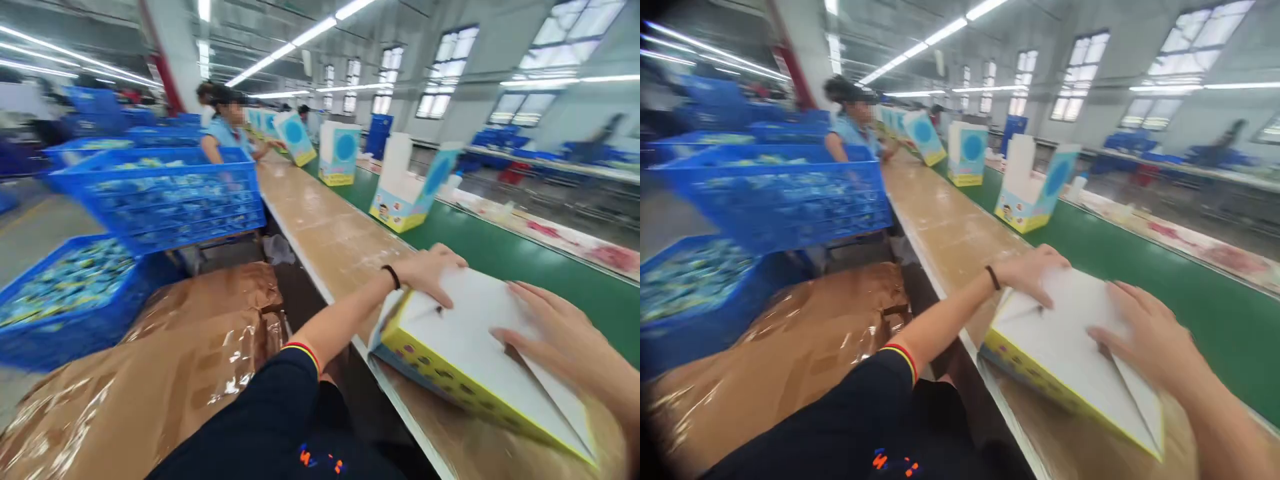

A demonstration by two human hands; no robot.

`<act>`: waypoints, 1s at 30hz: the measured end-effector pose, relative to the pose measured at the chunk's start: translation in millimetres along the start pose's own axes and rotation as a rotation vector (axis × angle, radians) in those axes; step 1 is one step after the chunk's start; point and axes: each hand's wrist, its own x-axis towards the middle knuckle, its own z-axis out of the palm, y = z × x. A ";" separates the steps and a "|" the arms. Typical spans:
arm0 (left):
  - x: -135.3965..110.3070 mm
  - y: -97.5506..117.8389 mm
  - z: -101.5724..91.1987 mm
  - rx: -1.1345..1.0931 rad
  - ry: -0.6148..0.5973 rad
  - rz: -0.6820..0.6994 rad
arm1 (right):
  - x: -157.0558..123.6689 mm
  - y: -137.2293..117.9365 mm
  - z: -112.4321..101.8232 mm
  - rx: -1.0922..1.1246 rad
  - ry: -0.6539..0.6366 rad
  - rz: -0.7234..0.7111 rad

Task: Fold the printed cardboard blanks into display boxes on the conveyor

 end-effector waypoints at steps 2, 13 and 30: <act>-1.1 3.8 -1.7 0.148 -0.047 -0.065 | -6.9 -16.1 -13.1 -0.009 -0.182 0.080; -10.4 -0.8 0.3 0.194 -0.098 -0.076 | -8.3 -25.0 -21.4 0.249 -0.221 0.032; -16.3 -20.2 2.6 -0.094 0.165 -0.006 | -20.6 -29.9 10.3 1.280 0.195 0.538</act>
